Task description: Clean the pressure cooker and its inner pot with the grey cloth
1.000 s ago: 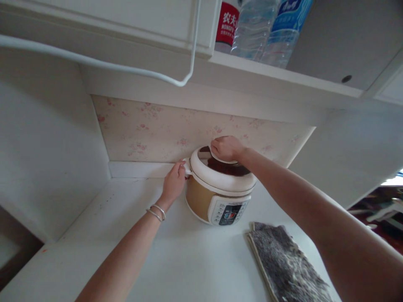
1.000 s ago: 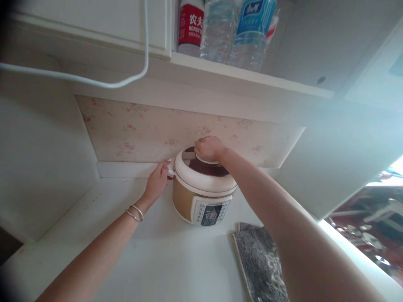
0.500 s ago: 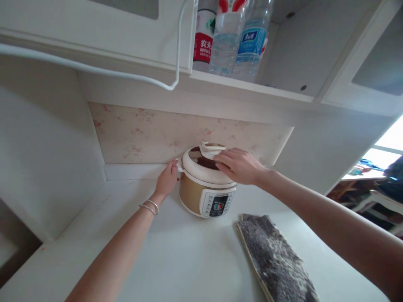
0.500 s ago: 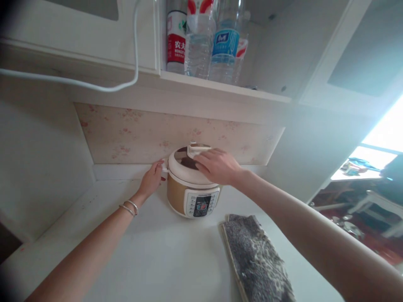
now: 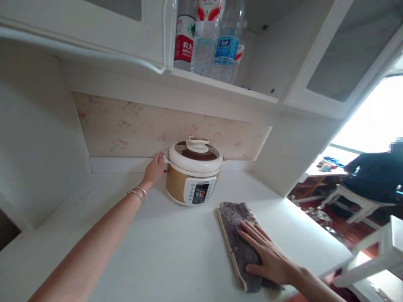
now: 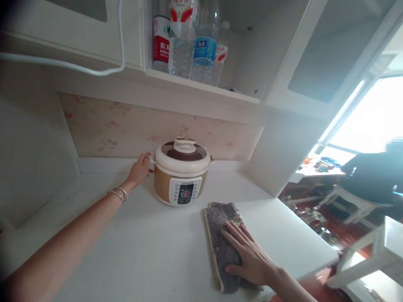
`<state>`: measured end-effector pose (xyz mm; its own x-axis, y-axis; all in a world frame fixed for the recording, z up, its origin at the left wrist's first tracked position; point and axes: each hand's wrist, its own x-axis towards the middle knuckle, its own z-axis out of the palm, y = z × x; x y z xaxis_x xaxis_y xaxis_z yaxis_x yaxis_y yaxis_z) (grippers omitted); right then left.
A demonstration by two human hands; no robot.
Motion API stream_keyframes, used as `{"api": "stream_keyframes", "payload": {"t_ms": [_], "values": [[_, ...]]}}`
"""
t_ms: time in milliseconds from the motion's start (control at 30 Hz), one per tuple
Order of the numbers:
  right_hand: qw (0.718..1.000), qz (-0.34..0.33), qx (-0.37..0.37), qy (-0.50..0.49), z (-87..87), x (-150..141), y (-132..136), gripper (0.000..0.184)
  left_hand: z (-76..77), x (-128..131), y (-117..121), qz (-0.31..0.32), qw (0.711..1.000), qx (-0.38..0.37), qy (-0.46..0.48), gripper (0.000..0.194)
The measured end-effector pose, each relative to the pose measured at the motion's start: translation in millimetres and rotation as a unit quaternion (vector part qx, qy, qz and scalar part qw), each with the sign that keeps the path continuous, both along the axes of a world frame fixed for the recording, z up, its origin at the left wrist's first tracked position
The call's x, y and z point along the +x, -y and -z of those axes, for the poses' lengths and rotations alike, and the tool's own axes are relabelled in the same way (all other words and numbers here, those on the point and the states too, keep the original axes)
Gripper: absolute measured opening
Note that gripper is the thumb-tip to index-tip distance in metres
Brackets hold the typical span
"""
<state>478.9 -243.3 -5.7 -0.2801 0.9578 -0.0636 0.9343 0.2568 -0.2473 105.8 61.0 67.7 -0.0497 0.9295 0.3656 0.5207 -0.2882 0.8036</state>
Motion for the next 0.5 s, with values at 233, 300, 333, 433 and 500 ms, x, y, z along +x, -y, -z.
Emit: {"api": "stream_keyframes", "payload": {"t_ms": [233,300,333,433,500], "values": [[0.993,0.088,0.084,-0.006,31.3,-12,-42,0.056,-0.5,2,0,0.005,1.000,-0.004,-0.009,0.042],[0.983,0.138,0.123,-0.017,37.5,-16,-50,0.053,-0.3,2,0,0.002,1.000,-0.005,-0.001,0.042],[0.975,0.170,0.138,-0.028,39.8,-17,-53,0.051,0.0,2,0,0.003,1.000,-0.005,0.003,0.042],[0.939,0.288,0.156,-0.109,39.0,-15,-62,0.048,1.3,1,-2,0.013,1.000,-0.006,0.007,0.041],[0.892,0.364,0.161,-0.214,27.7,-9,-71,0.054,2.2,0,-3,0.020,1.000,-0.004,0.007,0.040]]}}
